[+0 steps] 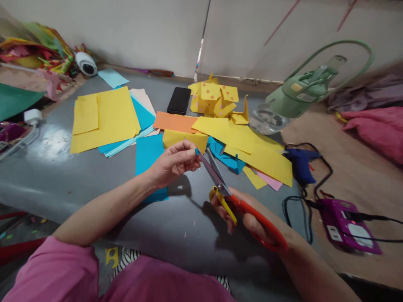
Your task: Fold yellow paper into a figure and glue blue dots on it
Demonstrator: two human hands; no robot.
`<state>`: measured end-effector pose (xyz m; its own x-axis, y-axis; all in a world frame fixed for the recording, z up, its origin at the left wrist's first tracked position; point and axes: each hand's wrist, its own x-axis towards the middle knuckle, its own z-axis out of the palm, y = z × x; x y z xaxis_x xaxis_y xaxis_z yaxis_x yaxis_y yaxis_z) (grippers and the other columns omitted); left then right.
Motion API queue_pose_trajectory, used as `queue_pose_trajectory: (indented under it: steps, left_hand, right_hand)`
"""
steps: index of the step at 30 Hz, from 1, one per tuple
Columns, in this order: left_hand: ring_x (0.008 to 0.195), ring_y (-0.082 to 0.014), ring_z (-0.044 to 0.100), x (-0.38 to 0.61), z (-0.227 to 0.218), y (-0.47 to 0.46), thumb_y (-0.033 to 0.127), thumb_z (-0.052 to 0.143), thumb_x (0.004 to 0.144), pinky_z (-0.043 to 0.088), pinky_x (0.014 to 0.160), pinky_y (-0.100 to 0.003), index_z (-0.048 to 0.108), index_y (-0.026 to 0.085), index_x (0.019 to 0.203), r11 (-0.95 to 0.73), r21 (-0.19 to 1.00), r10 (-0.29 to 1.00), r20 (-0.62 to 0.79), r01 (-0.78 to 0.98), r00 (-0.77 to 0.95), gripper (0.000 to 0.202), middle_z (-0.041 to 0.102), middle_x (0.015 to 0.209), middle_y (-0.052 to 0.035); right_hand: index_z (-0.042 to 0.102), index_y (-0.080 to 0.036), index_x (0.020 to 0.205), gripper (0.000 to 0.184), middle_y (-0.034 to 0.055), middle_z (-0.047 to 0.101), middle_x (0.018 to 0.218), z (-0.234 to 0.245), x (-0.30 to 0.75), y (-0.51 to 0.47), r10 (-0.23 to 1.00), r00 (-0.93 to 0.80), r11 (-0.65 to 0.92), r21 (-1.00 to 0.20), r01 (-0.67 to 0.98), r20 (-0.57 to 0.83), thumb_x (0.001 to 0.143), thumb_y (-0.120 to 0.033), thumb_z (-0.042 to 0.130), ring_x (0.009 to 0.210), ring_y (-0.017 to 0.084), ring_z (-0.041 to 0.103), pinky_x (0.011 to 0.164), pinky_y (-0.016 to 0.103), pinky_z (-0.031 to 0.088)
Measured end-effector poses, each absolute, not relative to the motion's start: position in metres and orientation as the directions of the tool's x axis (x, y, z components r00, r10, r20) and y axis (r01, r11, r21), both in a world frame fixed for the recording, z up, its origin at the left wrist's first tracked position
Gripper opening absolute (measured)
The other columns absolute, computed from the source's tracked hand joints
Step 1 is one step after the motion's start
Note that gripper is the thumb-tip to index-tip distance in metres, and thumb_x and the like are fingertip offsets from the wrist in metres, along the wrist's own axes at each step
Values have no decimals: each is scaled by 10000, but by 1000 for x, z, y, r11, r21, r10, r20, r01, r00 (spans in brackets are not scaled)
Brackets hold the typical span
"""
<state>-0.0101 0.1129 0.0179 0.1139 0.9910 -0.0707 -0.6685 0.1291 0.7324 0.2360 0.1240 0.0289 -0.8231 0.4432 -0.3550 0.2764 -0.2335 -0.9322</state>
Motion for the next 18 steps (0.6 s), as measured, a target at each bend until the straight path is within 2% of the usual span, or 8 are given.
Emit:
queue_pose_trajectory:
  steps: [4,12,16,18]
  left_hand:
    - [650,-106,682,-10,17,113,400,912,660,517,627,-209,661,180,796,144,745,989,-77,-651,129,360,721,728,8]
    - [643,-70,679,-11,22,113,308,889,716,530,628,-161,668,168,774,142,647,989,-65,-749,131,268,724,751,15]
    - [658,-72,685,-12,23,112,316,882,725,533,631,-158,654,172,780,154,649,987,-68,-745,145,275,718,769,18]
    - [659,-75,683,-12,23,111,325,879,726,535,632,-164,644,174,777,161,654,986,-70,-739,153,284,710,765,19]
  right_hand:
    - [579,-193,1028,763,4,510,798,33,234,123,460,-817,-217,-937,275,-346,682,-871,634,646,120,472,535,245,500]
    - [578,-197,1034,725,3,506,809,28,237,123,453,-822,-222,-936,272,-346,704,-840,645,661,120,466,536,233,496]
    - [580,-198,1040,739,7,501,820,25,238,123,448,-832,-198,-944,266,-328,699,-852,629,665,123,462,537,238,501]
    - [578,-205,1027,681,6,501,815,23,239,123,454,-823,-205,-939,275,-340,723,-811,641,664,126,467,531,235,498]
